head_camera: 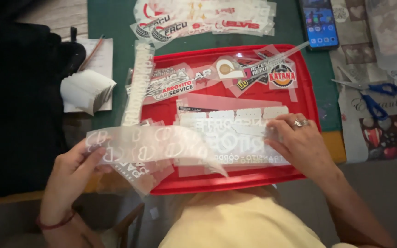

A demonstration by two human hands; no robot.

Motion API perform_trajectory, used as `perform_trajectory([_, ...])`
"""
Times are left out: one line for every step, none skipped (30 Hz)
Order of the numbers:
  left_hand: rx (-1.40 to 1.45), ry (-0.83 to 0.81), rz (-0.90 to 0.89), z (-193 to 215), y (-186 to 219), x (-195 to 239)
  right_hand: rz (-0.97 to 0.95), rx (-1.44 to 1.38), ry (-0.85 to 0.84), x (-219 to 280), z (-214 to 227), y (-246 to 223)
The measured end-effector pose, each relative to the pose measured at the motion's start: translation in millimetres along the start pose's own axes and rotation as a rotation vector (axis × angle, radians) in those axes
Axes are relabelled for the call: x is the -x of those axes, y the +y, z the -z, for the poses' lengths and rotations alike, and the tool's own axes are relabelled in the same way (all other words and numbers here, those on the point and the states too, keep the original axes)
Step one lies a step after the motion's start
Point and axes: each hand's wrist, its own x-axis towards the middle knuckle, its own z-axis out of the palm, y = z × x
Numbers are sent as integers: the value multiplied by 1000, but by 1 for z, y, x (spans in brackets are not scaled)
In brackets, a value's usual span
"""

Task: A person is sorting and organizing various stickers and decals into a red plastic tray on a desk with a cutting mat.

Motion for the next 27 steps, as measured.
perform_trajectory([6, 8, 0, -1, -8, -3, 9, 3, 4, 0, -3, 1])
perform_trajectory([-33, 24, -19, -1, -17, -5, -31, 9, -18, 0, -6, 2])
perform_trajectory([-73, 41, -38, -1, -26, -8, -72, 14, -39, 0, -10, 3])
perform_trajectory([-69, 49, -39, -3, -21, -6, -64, 16, -34, -3, -10, -3])
perform_trajectory([-179, -34, -6, -5, -16, -4, -117, 63, -24, -5, -11, -10])
perform_trajectory([-288, -116, 27, -7, -11, -3, -170, 111, -14, -7, -12, -15])
perform_trajectory([-287, -114, 27, -9, -11, -2, -169, 111, -12, -8, -12, -19])
perform_trajectory([-338, -112, 2, -12, -10, -2, -141, 118, 25, -10, -13, -22])
perform_trajectory([-388, -109, -24, -14, -9, -2, -114, 127, 63, -11, -14, -25])
perform_trajectory([-387, -107, -25, -17, -10, -3, -113, 127, 66, -12, -15, -26])
perform_trajectory([-434, -64, -45, -19, -12, -3, -111, 81, 47, -12, -15, -27])
perform_trajectory([-480, -21, -65, -21, -14, -4, -110, 34, 28, -12, -15, -29])
perform_trajectory([-480, -21, -64, -23, -16, -5, -109, 34, 28, -12, -16, -28])
perform_trajectory([-475, 27, -81, -24, -18, -5, -104, 22, 11, -12, -16, -28])
perform_trajectory([-468, 76, -99, -26, -20, -6, -98, 11, -4, -13, -16, -27])
perform_trajectory([-467, 78, -99, -28, -18, -4, -96, 12, -3, -11, -17, -28])
perform_trajectory([-427, 81, -73, -29, -16, -3, -52, 26, 61, -10, -18, -29])
perform_trajectory([-387, 84, -48, -30, -14, -1, -8, 41, 126, -9, -20, -31])
perform_trajectory([-387, 85, -47, -32, -17, -2, -6, 40, 126, -9, -20, -32])
perform_trajectory([-427, 98, -66, -33, -19, -2, 37, 82, 172, -8, -19, -34])
perform_trajectory([-468, 110, -87, -34, -22, -2, 77, 124, 219, -7, -19, -36])
perform_trajectory([-469, 110, -87, -36, -20, 0, 77, 124, 219, -8, -17, -37])
perform_trajectory([-559, 120, -88, -37, -18, 3, 68, 109, 197, -8, -14, -37])
perform_trajectory([-650, 130, -89, -39, -15, 5, 60, 94, 176, -9, -11, -38])
perform_trajectory([-649, 132, -85, -41, -16, 8, 65, 92, 175, -10, -12, -36])
perform_trajectory([-783, 258, -173, -44, -16, 11, 71, 113, 161, -10, -13, -34])
perform_trajectory([-917, 381, -262, -46, -17, 15, 77, 132, 144, -9, -13, -32])
